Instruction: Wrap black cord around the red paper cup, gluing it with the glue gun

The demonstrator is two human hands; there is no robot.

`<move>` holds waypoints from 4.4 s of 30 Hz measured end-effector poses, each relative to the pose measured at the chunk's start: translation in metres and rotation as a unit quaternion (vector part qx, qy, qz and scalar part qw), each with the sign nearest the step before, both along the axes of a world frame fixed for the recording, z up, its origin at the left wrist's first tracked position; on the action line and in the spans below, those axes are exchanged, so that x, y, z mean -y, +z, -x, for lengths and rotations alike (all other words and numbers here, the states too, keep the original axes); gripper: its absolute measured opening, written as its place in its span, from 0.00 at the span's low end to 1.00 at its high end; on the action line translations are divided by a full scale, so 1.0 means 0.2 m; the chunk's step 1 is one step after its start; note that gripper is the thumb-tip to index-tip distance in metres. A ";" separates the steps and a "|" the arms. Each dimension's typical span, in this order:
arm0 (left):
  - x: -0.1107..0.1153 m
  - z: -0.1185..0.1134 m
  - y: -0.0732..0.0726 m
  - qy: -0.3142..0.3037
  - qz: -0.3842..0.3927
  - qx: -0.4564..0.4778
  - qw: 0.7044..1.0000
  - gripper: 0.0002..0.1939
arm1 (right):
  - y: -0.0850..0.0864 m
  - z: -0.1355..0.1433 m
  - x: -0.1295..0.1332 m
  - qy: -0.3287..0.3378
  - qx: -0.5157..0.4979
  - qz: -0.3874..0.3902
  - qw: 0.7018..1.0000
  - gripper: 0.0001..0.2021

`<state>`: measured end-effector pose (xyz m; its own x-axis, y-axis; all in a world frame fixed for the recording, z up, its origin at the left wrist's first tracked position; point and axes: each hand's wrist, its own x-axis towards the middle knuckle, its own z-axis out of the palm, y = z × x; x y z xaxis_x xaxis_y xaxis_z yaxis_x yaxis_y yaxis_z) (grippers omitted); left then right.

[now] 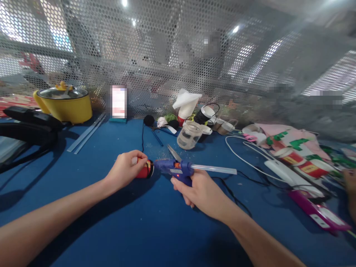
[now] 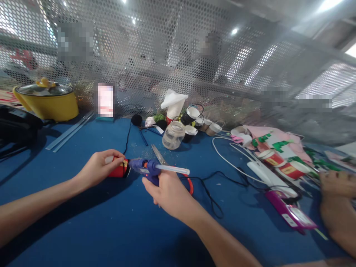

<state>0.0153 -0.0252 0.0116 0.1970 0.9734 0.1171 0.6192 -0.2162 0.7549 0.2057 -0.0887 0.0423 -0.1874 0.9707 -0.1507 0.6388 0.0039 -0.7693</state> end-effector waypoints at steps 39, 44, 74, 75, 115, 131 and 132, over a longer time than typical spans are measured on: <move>0.05 0.00 -0.01 -0.041 -0.083 -0.047 0.995 0.10 | -0.01 0.00 -0.04 -0.001 -0.023 0.000 1.000 0.10; 0.05 -0.01 -0.01 -0.046 -0.075 -0.043 0.995 0.10 | 0.01 -0.04 -0.05 -0.010 -0.063 0.007 0.998 0.10; 0.03 0.02 0.03 -0.012 -0.117 0.014 0.993 0.12 | 0.20 -0.43 -0.51 -0.263 -0.045 -0.085 0.960 0.16; 0.03 0.02 0.03 -0.013 -0.127 0.007 0.992 0.12 | 0.22 -0.40 -0.47 -0.266 -0.021 -0.129 0.955 0.15; 0.04 0.03 0.01 -0.129 -0.208 -0.009 0.969 0.08 | -0.07 0.21 -0.42 0.008 -0.275 -0.124 0.953 0.08; 0.02 0.00 0.04 -0.042 0.064 0.168 0.983 0.13 | -0.01 0.15 -0.43 -0.017 -0.211 -0.261 0.942 0.08; 0.02 0.00 0.04 -0.047 0.064 0.167 0.983 0.13 | -0.01 0.15 -0.43 -0.019 -0.204 -0.265 0.942 0.09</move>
